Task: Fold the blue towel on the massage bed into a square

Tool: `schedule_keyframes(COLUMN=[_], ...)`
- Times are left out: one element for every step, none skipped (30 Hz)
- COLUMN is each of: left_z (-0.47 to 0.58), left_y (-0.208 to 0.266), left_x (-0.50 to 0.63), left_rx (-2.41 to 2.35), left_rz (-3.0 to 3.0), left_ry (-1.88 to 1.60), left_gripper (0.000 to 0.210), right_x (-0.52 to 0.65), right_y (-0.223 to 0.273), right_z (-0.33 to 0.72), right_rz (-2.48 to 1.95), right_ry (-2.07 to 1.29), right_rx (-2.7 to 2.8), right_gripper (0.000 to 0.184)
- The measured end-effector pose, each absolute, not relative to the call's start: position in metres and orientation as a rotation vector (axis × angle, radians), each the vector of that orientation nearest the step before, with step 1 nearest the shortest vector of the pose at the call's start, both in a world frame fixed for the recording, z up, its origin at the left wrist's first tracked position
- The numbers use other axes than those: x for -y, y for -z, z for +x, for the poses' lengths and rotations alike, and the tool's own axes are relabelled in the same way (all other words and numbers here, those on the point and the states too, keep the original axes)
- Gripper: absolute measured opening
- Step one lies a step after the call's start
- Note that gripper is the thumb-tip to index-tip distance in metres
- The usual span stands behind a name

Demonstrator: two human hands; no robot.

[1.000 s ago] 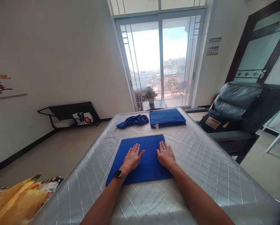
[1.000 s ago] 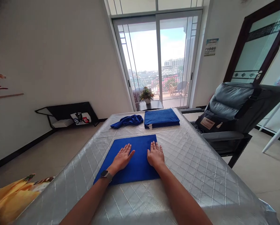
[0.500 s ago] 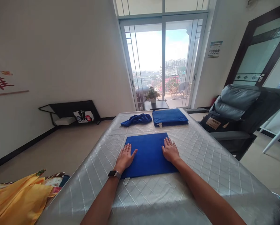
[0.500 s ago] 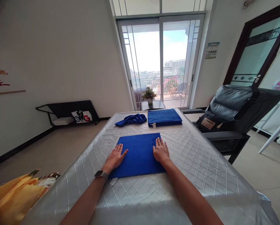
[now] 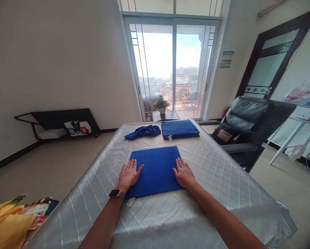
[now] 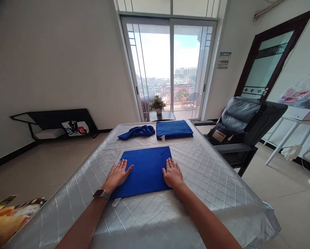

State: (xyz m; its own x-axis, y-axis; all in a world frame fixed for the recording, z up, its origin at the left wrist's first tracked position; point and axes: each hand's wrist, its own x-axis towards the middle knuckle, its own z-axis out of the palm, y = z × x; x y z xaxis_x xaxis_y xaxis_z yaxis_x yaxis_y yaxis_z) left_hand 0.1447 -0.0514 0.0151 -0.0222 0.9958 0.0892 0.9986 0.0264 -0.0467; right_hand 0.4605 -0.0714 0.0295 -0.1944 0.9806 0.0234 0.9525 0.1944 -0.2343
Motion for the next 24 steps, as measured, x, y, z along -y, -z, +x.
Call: schedule_keyframes(left_z=[0.147,0.153,0.161,0.174,0.19,0.209,0.231,0.254,0.276,0.297,0.315,0.329,0.339,0.343,0.344,0.34,0.332,0.322,0.31,0.297,0.281,0.265,0.247,0.228], left_y=[-0.017,-0.02,-0.022,-0.025,-0.028,-0.03,-0.031,-0.032,-0.031,-0.031,-0.03,-0.029,-0.028,-0.026,-0.025,-0.024,-0.022,-0.021,-0.02,-0.018,-0.017,-0.015,-0.014,-0.012], left_x=[0.051,0.052,0.052,0.053,0.055,0.056,0.058,0.059,0.06,0.06,0.06,0.06,0.06,0.06,0.06,0.061,0.062,0.064,0.066,0.069,0.072,0.075,0.079,0.083], left_rx=[2.194,2.204,2.194,2.159,2.098,2.012,1.924,1.842,1.735,1.653,1.595,1.551,1.523,1.507,1.501,1.505,1.525,1.56,1.607,1.654,1.699,1.745,1.794,1.844], left_rz=[-2.094,-2.066,-2.063,-2.093,-2.149,-2.235,-2.325,-2.396,-2.481,-2.55,-2.608,-2.657,-2.694,-2.719,-2.73,-2.729,-2.714,-2.691,-2.663,-2.635,-2.607,-2.576,-2.537,-2.491], left_ry=[0.038,0.049,0.081,0.125,0.166,0.209,0.235,0.254,0.312,0.362,0.401,0.431,0.441,0.44,0.432,0.423,0.412,0.4,0.384,0.363,0.338,0.311,0.285,0.257], left_gripper=[0.087,0.089,0.09,0.09,0.089,0.086,0.082,0.078,0.075,0.072,0.07,0.067,0.064,0.062,0.06,0.059,0.059,0.06,0.061,0.063,0.063,0.063,0.064,0.064], right_x=[0.071,0.071,0.071,0.071,0.071,0.071,0.071,0.071,0.072,0.072,0.072,0.073,0.073,0.073,0.073,0.072,0.072,0.072,0.071,0.071,0.071,0.071,0.071,0.071], right_y=[-0.03,-0.03,-0.03,-0.031,-0.031,-0.031,-0.03,-0.03,-0.03,-0.029,-0.028,-0.028,-0.027,-0.027,-0.027,-0.027,-0.027,-0.028,-0.029,-0.03,-0.031,-0.031,-0.032,-0.032], right_z=[0.46,0.46,0.459,0.459,0.459,0.459,0.459,0.46,0.461,0.461,0.463,0.464,0.464,0.465,0.465,0.465,0.465,0.464,0.463,0.462,0.461,0.461,0.46,0.46], right_rz=[-1.872,-1.868,-1.866,-1.865,-1.864,-1.865,-1.866,-1.868,-1.866,-1.858,-1.846,-1.834,-1.825,-1.82,-1.823,-1.832,-1.842,-1.851,-1.859,-1.866,-1.871,-1.873,-1.874,-1.874], right_ry=[-0.25,-0.253,-0.259,-0.264,-0.268,-0.27,-0.269,-0.266,-0.261,-0.251,-0.239,-0.226,-0.215,-0.207,-0.202,-0.202,-0.206,-0.214,-0.224,-0.236,-0.248,-0.257,-0.261,-0.262], right_rx=[2.287,2.282,2.279,2.277,2.277,2.277,2.277,2.279,2.289,2.306,2.329,2.353,2.373,2.385,2.385,2.375,2.359,2.339,2.319,2.301,2.289,2.281,2.277,2.277], right_gripper=[0.069,0.068,0.068,0.068,0.068,0.068,0.069,0.068,0.067,0.066,0.065,0.065,0.065,0.065,0.065,0.064,0.064,0.064,0.065,0.066,0.067,0.068,0.068,0.068])
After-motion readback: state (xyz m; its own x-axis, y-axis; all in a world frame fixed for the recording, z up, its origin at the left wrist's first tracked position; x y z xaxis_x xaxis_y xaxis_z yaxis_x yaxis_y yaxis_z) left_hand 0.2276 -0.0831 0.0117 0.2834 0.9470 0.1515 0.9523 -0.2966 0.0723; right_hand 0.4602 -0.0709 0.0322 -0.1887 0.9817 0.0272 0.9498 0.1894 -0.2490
